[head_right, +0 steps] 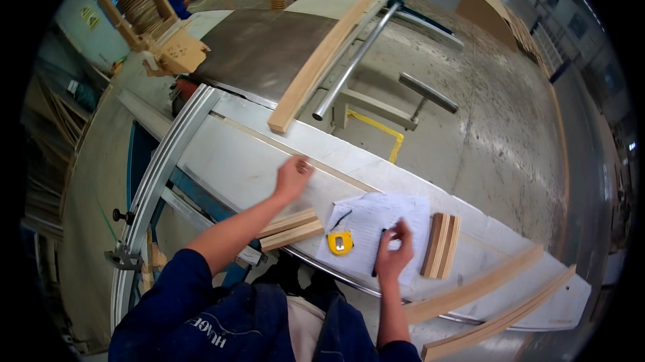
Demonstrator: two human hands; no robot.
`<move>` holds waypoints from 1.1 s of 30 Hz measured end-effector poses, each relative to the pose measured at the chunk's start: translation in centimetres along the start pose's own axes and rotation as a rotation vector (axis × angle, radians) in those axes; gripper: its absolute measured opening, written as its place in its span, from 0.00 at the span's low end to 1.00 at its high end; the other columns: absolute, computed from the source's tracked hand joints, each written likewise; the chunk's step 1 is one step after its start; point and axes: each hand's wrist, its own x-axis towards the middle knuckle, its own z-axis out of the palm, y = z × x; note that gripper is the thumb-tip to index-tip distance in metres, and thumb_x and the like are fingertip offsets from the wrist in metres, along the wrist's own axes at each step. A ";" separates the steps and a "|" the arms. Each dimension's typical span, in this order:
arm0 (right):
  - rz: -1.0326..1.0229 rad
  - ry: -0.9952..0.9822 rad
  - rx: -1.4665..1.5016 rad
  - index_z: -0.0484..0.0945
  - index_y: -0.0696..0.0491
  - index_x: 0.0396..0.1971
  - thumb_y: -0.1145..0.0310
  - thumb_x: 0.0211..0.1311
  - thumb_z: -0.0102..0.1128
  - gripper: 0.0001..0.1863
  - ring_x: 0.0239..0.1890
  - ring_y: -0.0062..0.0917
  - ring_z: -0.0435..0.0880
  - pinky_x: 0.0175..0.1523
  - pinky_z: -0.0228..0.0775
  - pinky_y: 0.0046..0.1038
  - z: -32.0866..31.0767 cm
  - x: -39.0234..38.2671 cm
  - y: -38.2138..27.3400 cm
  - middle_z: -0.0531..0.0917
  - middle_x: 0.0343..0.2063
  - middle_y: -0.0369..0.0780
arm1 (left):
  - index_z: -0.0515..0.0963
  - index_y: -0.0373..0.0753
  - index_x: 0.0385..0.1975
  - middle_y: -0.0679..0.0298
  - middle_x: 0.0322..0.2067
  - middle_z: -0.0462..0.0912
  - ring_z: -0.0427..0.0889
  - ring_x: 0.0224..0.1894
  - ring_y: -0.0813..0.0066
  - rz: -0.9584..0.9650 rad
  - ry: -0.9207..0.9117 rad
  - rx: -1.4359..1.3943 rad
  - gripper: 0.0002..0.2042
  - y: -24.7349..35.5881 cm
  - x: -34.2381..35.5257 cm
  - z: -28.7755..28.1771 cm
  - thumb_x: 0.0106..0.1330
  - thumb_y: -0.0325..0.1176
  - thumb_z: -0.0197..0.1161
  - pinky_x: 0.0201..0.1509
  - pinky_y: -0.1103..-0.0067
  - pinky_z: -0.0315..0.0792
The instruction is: The person operates a table saw to cut wooden planks into smaller pieces. They measure the wood with a tape measure, adjust the saw's fence, and guide the planks through the blade. The cut pieces are then stacked on the table.
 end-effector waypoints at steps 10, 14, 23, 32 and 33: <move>0.383 -0.307 0.072 0.79 0.60 0.54 0.77 0.61 0.63 0.19 0.36 0.22 0.86 0.45 0.78 0.25 0.7 -11.6 -4.4 0.87 0.37 0.45 | 0.65 0.31 0.60 0.47 0.56 0.72 0.73 0.59 0.47 -0.229 0.188 0.428 0.43 -6.0 14.4 -3.9 0.48 0.47 0.79 0.63 0.60 0.70; 0.378 -0.392 0.042 0.78 0.59 0.54 0.77 0.61 0.65 0.20 0.39 0.22 0.86 0.49 0.78 0.25 -0.4 -12.1 -5.3 0.87 0.39 0.43 | 0.76 0.35 0.48 0.51 0.49 0.79 0.78 0.54 0.51 -0.196 0.185 0.414 0.27 -6.1 14.4 -4.5 0.52 0.42 0.76 0.58 0.61 0.75; -0.390 -1.039 -0.117 0.68 0.51 0.66 0.67 0.47 0.75 0.42 0.64 0.45 0.71 0.67 0.64 0.44 8.9 -4.7 -10.6 0.73 0.61 0.47 | 0.77 0.32 0.50 0.47 0.49 0.81 0.78 0.54 0.48 -0.154 0.303 0.422 0.27 -9.4 2.0 -17.2 0.52 0.38 0.75 0.59 0.63 0.72; -0.953 -1.400 -0.256 0.67 0.49 0.65 0.66 0.44 0.74 0.43 0.64 0.43 0.71 0.69 0.61 0.43 17.4 -4.8 -10.1 0.73 0.61 0.44 | 0.72 0.36 0.58 0.52 0.55 0.76 0.73 0.60 0.49 -0.353 0.359 0.568 0.29 -15.0 -22.0 -35.5 0.56 0.35 0.74 0.65 0.63 0.69; -0.978 -1.336 -0.224 0.69 0.50 0.61 0.68 0.45 0.72 0.39 0.59 0.41 0.74 0.66 0.64 0.41 17.5 -5.1 -11.4 0.76 0.57 0.43 | 0.72 0.36 0.58 0.52 0.56 0.76 0.73 0.60 0.49 -0.347 0.376 0.582 0.30 -16.1 -24.4 -36.8 0.56 0.35 0.74 0.65 0.63 0.69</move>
